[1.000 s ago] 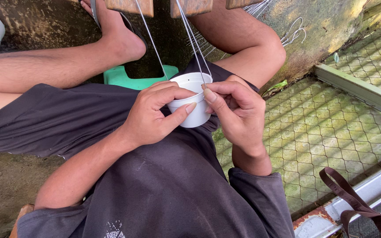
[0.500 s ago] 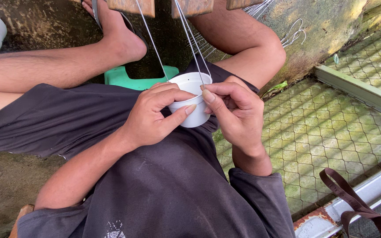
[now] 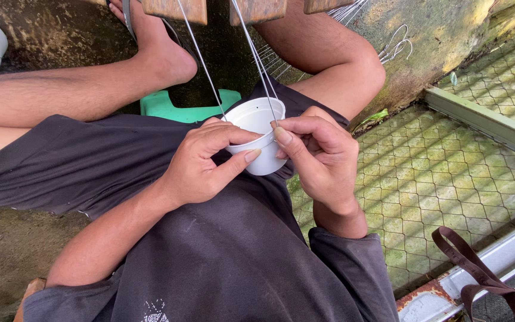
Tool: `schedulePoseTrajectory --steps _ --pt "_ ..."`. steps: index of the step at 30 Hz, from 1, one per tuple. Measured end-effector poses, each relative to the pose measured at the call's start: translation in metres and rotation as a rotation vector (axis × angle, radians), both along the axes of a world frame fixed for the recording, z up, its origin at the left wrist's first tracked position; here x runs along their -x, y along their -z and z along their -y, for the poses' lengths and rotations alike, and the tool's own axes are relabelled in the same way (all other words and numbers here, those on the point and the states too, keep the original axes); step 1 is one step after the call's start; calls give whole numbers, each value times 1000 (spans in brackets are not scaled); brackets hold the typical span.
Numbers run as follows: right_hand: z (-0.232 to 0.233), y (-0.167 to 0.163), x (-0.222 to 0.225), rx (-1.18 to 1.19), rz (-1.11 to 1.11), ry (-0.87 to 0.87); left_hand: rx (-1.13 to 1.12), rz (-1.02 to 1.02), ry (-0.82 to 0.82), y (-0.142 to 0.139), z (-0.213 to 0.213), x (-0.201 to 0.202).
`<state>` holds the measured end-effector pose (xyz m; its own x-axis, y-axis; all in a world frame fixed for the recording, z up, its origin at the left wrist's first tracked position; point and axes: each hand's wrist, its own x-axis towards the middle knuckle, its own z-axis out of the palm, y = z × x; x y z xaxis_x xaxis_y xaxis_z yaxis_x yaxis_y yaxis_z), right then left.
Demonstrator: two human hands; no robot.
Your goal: The person bends metal wire into hooks using pliers, then threads the wire through holes in a white plastic cup to form a hanging support. The person repeatedly bends and adjusts the wire ends to secure the cup.
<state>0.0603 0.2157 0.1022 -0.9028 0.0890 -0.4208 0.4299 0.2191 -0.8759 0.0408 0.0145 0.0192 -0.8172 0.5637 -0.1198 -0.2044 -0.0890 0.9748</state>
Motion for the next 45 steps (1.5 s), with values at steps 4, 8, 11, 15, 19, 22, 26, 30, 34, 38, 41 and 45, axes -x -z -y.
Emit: schedulePoseTrajectory --steps 4,8,11,15,19,22,26,30,34,38,41,45 --pt "0 2 -1 10 -7 -1 -8 -8 7 0 1 0" --pt "-1 2 -2 -7 -8 -15 -7 -1 3 0 0 0" --pt "-1 3 -2 6 -15 -9 -7 -8 2 -1 0 -1" --pt "-1 3 -2 18 3 10 -6 -7 8 -1 0 -1" --pt "0 3 -2 -2 -12 -5 -21 -10 3 0 -1 -1" --pt "0 3 -1 -57 -35 -36 -2 -11 1 0 -2 -3" --pt "2 2 -3 -183 -72 -95 0 4 5 0 -3 -7" --pt "2 3 -5 -189 -73 -96 -15 7 2 1 -3 -11" --pt "-2 5 -8 -153 -78 -107 -37 12 7 4 -4 -14" --pt "-3 8 -11 -93 -68 -79 -40 42 9 5 -4 -16" --pt "-5 9 -10 -77 -42 -98 -56 20 -13 6 -4 -16" --pt "-9 10 -5 -1 27 -111 -53 24 -2 6 -1 -17"
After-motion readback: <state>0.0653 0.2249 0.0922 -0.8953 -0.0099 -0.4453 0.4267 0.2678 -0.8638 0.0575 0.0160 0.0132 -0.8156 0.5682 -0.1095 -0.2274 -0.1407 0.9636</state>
